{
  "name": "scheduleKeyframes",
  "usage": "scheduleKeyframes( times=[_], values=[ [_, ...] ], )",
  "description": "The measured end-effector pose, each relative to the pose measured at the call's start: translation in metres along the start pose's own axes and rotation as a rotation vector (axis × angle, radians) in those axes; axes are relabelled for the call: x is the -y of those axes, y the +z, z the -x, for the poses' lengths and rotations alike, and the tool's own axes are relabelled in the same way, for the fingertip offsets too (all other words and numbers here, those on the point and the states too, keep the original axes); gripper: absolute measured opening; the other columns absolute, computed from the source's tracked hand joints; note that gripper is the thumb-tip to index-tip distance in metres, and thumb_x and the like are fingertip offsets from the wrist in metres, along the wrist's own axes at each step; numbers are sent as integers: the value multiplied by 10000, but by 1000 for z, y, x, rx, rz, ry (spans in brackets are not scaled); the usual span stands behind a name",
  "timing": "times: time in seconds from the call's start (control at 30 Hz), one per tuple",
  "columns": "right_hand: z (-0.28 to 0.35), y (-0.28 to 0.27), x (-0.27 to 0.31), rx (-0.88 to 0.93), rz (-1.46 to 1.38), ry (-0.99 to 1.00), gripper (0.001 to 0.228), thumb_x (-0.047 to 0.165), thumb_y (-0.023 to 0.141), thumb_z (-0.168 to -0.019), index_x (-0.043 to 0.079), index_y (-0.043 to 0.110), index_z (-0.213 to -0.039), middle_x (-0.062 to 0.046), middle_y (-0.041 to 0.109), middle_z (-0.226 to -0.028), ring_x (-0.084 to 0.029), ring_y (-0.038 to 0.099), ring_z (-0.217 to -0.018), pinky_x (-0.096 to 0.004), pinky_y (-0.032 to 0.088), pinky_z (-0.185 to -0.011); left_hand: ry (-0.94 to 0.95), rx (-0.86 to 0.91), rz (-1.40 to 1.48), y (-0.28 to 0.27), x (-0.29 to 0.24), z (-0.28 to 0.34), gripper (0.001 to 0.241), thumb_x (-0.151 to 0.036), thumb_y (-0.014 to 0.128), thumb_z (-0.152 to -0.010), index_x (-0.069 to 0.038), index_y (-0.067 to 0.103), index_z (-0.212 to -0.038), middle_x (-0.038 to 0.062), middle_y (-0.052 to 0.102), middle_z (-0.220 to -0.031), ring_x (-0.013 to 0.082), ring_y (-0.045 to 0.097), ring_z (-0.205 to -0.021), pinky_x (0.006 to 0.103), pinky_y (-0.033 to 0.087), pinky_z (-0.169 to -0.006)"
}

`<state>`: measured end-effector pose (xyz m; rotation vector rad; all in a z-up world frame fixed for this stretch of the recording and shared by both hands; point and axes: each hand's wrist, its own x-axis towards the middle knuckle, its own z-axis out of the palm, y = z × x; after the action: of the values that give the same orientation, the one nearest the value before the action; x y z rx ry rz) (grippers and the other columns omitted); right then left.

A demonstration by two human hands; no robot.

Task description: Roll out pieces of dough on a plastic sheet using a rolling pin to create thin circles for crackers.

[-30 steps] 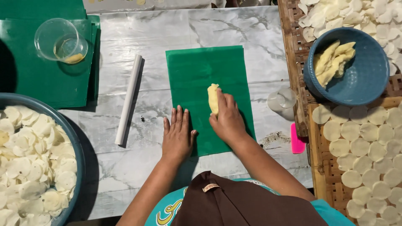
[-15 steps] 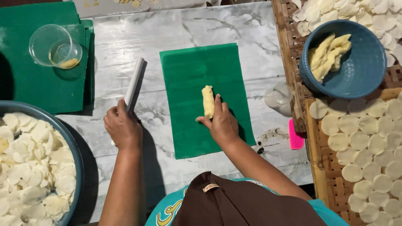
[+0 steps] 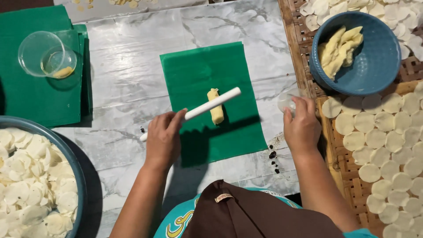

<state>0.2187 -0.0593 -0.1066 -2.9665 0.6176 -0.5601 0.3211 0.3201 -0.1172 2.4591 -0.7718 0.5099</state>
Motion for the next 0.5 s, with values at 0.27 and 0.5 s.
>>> scheduleKeyframes(
  times=[0.27,0.5],
  values=[
    [-15,42,101,-16,-266,-502,526,455,485,-1075,80,578,-1432,-152,586,-1426,-341,592,-1282,-597,377,-1080,99,221,-35,47,-8,-25,410,-274,574,-983,-326,615,-1388,47,623,-1198,305,608,-1144,435,477,-926],
    [-40,101,112,-196,-106,-480,484,548,488,-1063,220,528,-710,1,516,-662,-251,594,-651,-418,476,-652,-153,459,-91,61,-9,-54,549,-461,323,-1106,-256,371,-1614,144,259,-1701,375,159,-1579,639,119,-1226]
  ],
)
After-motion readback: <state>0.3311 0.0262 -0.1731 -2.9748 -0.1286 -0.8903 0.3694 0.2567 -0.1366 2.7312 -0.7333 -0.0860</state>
